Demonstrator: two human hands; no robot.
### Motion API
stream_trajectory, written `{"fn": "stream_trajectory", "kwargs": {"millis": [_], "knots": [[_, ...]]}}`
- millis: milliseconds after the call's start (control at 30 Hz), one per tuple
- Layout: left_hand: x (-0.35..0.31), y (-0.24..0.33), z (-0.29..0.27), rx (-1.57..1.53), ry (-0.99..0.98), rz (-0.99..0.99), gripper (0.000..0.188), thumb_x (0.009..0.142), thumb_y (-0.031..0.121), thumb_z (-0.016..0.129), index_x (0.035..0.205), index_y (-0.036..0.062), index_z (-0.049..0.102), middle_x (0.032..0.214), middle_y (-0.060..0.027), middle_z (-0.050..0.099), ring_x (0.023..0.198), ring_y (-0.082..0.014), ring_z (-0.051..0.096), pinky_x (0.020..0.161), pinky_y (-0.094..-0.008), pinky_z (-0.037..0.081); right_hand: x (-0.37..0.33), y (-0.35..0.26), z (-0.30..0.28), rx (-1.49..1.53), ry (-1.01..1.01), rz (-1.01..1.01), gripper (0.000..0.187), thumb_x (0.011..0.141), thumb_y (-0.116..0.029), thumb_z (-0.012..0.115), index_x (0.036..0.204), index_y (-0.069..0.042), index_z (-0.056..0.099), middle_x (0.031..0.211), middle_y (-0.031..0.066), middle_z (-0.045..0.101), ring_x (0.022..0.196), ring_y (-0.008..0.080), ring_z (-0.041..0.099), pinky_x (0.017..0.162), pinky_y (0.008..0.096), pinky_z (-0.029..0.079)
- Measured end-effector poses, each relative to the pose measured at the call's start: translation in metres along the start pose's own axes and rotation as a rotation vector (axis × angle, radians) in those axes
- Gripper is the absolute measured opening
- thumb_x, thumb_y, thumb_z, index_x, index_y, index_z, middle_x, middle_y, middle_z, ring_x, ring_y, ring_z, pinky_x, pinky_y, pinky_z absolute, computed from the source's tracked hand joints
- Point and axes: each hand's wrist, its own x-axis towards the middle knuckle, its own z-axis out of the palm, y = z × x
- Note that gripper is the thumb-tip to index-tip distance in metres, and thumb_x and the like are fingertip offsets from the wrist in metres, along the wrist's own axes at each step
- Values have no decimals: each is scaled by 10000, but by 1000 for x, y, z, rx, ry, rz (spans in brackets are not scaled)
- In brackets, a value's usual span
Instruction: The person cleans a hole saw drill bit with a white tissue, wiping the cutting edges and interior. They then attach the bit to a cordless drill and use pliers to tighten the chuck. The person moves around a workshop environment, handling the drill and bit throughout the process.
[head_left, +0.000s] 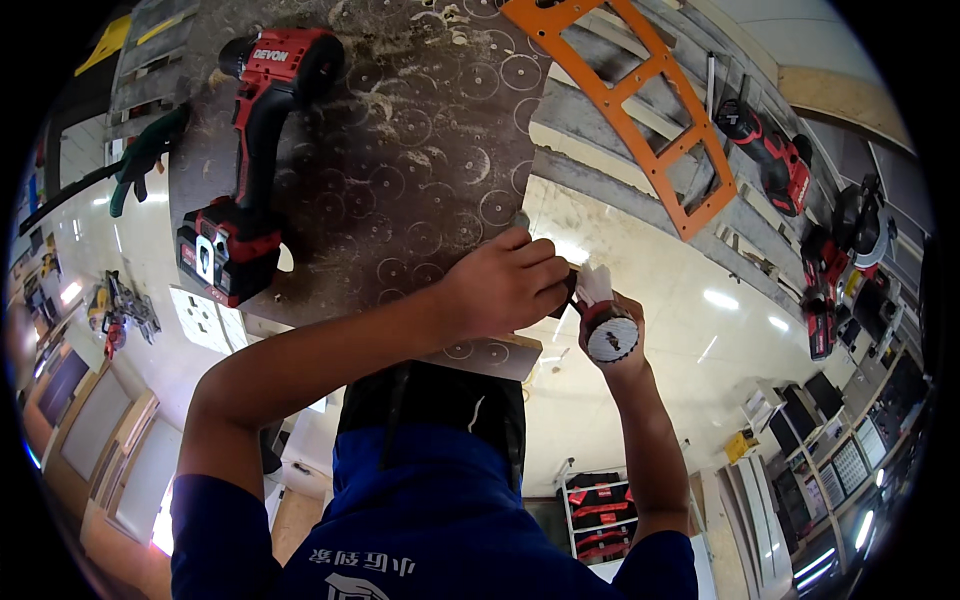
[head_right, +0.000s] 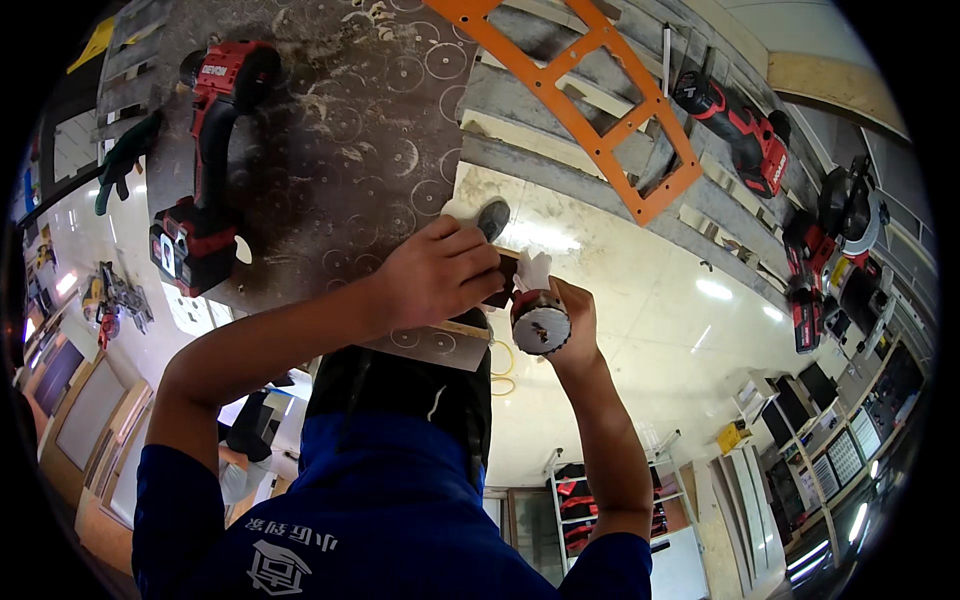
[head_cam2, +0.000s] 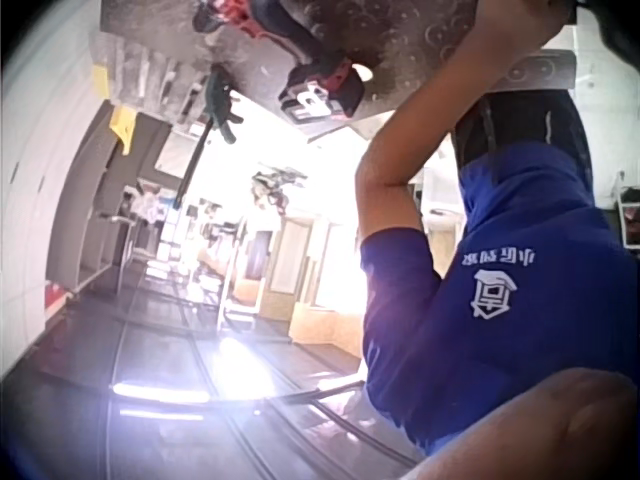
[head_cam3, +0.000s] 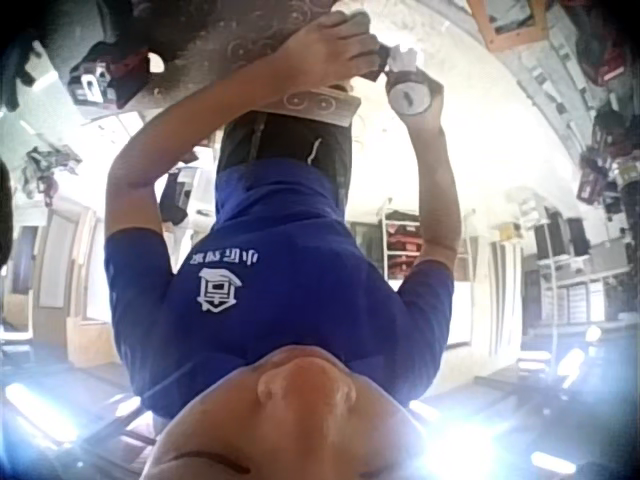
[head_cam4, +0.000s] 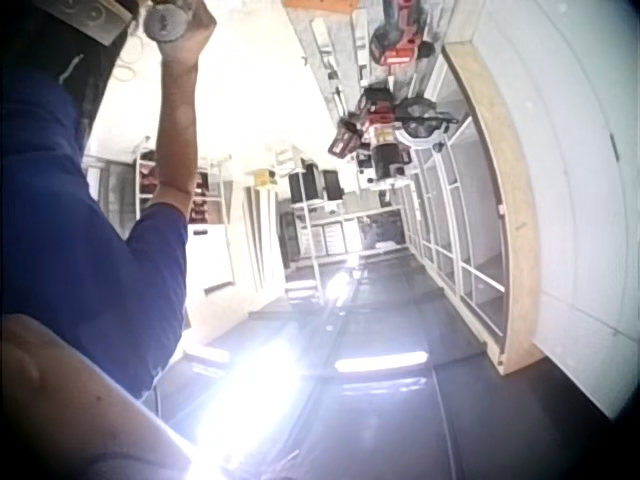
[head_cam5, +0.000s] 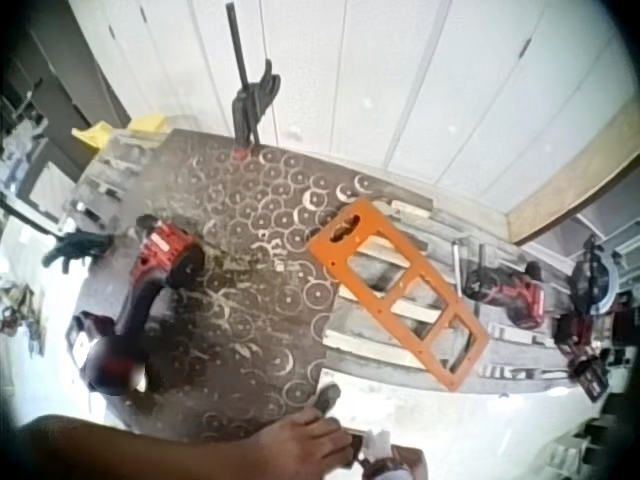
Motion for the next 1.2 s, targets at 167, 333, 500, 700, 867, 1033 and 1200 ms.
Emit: {"fn": "stream_trajectory", "kwargs": {"millis": [167, 333, 500, 700, 867, 1033, 1200], "knots": [[0, 1, 1, -1, 20, -16, 220, 723, 167, 673, 934, 108, 686, 954, -15, 582, 973, -187, 579, 857, -342, 441, 1, 2, 1, 43, -47, 53, 219, 688, -22, 752, 867, -19, 626, 699, 69, 616, 576, 179, 593, 547, 291, 460], [3, 1, -2, -23, -6, -6, 212, 733, 164, 671, 938, 114, 693, 944, -1, 586, 967, -163, 580, 848, -338, 442, -9, 6, 3, 112, -143, 103, 212, 689, -11, 733, 866, 7, 615, 714, 73, 622, 591, 173, 604, 551, 285, 464], [9, 2, -8, -39, 49, 22, 216, 723, 163, 676, 931, 110, 698, 925, 6, 583, 941, -156, 577, 832, -332, 436, 5, -21, -12, -146, -232, -34, 223, 689, -2, 728, 885, 26, 625, 718, 78, 633, 582, 181, 623, 521, 289, 471], [14, -4, -20, -133, 31, -11, 200, 694, 150, 672, 889, 108, 689, 928, -1, 593, 941, -169, 562, 829, -339, 433, -4, -25, -14, -193, -192, -20, 244, 682, -22, 760, 889, 23, 638, 711, 92, 638, 589, 224, 640, 520, 309, 497], [9, -8, -4, -90, -32, 2, 176, 711, 161, 652, 873, 98, 679, 932, 13, 596, 954, -163, 550, 868, -351, 430, 1, -1, 1, -55, -174, 6, 165, 721, -24, 730, 853, -35, 632, 703, 70, 634, 595, 211, 646, 544, 303, 499], [7, -5, 2, -51, 28, 2, 202, 707, 152, 671, 901, 103, 695, 904, 27, 592, 958, -155, 555, 861, -342, 434, -4, 1, 2, 19, -156, 71, 157, 730, -25, 727, 845, -3, 622, 705, 63, 640, 593, 183, 647, 547, 287, 500], [6, -3, 4, -51, 48, -11, 195, 729, 166, 680, 912, 106, 708, 876, 21, 586, 960, -164, 560, 863, -348, 439, -4, 1, 2, -107, -162, 25, 199, 693, 9, 742, 850, 1, 619, 711, 71, 644, 598, 184, 646, 544, 293, 501]]}}
